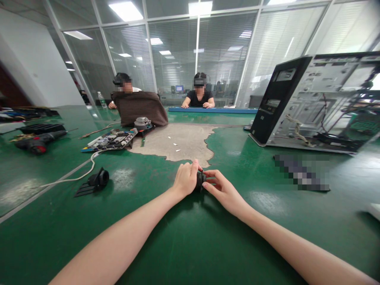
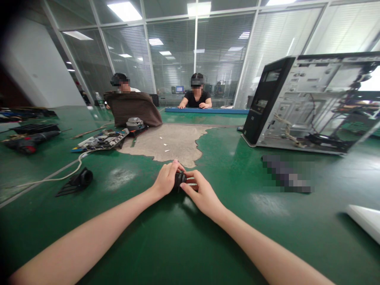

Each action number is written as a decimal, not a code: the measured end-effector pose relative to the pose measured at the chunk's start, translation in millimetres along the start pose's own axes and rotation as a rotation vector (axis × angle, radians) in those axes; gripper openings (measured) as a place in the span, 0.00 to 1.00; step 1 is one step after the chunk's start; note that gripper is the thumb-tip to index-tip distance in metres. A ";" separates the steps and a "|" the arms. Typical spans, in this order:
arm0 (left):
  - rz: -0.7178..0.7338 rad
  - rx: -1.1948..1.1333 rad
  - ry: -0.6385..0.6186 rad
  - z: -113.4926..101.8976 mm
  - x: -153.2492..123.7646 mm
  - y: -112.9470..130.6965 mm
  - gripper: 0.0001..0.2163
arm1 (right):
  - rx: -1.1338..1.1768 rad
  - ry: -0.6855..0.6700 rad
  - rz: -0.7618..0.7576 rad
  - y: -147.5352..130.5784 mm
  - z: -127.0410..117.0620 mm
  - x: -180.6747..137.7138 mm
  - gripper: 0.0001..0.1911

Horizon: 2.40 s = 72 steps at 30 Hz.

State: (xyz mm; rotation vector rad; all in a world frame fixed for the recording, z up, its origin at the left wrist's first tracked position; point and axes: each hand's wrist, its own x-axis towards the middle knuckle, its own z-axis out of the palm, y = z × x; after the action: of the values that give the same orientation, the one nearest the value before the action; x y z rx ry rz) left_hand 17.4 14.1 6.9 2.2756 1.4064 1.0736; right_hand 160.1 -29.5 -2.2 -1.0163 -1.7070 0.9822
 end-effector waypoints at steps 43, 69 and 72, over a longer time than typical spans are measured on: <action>0.003 0.037 0.036 -1.5 -1.1 2.4 0.27 | 0.005 -0.014 -0.001 -1.8 1.0 -1.2 0.10; -0.009 0.047 0.023 -1.3 -1.1 1.9 0.27 | -0.025 0.025 -0.040 -2.6 1.6 0.4 0.09; -0.012 0.053 0.017 -1.8 -1.0 2.4 0.26 | -0.009 -0.031 -0.004 -4.2 1.1 -0.7 0.10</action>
State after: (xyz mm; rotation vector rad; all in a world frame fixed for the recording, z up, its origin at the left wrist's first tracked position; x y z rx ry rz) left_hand 17.5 11.8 9.1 2.2974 1.4702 1.0668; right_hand 158.4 -31.8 1.2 -1.0074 -1.7397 0.9931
